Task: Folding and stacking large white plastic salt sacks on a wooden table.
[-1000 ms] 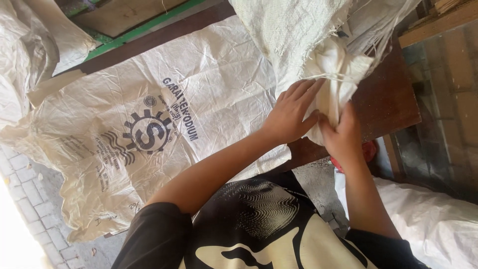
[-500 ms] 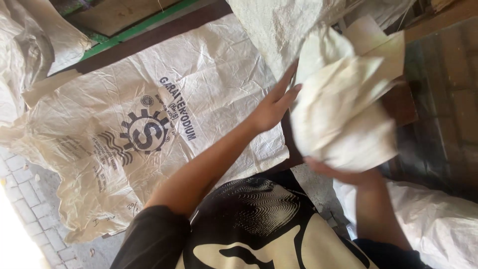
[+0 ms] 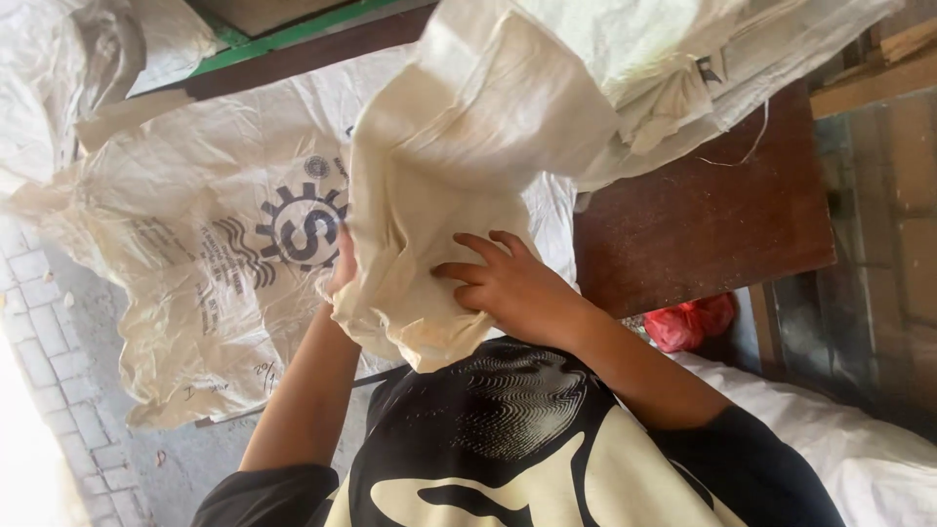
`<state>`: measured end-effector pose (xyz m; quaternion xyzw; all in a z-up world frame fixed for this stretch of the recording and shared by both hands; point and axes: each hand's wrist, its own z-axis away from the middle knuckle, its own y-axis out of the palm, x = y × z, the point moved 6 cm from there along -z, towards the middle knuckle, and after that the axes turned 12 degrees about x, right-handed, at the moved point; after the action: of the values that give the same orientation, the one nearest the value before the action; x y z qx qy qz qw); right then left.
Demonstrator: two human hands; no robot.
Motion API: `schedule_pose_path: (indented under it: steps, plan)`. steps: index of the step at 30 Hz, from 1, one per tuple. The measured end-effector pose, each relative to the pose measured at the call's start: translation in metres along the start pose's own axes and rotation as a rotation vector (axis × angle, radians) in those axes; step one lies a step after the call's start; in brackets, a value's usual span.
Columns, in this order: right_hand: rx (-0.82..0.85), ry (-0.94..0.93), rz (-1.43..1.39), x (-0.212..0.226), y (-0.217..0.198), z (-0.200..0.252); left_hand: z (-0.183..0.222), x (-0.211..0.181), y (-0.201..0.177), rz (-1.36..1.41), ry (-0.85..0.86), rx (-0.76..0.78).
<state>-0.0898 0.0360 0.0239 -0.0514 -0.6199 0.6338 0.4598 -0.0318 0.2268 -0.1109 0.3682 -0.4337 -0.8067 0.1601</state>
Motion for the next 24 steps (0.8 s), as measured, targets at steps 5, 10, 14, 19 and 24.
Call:
schedule_pose_path:
  steps: [5, 10, 14, 19, 24]
  plan:
    - [0.117, -0.067, -0.103, -0.003, 0.022, -0.038, 0.018, 0.020, -0.119, -0.072, -0.028, -0.077]
    - [0.113, -0.151, -0.603, -0.028, 0.064, -0.059, 0.054, -0.006, -0.102, -1.499, 0.400, -0.318]
    - [-0.124, -0.121, -1.200, -0.038, 0.071, -0.079, 0.037, 0.025, -0.077, -0.618, 0.160, -0.192]
    - [-0.331, 0.004, -1.158, -0.057, 0.084, -0.086, 0.042, 0.000, 0.046, -1.112, 0.562, 0.055]
    - [-0.405, 0.408, -1.106, -0.078, 0.046, -0.067, 0.039, 0.025, -0.069, -0.365, 0.222, -0.450]
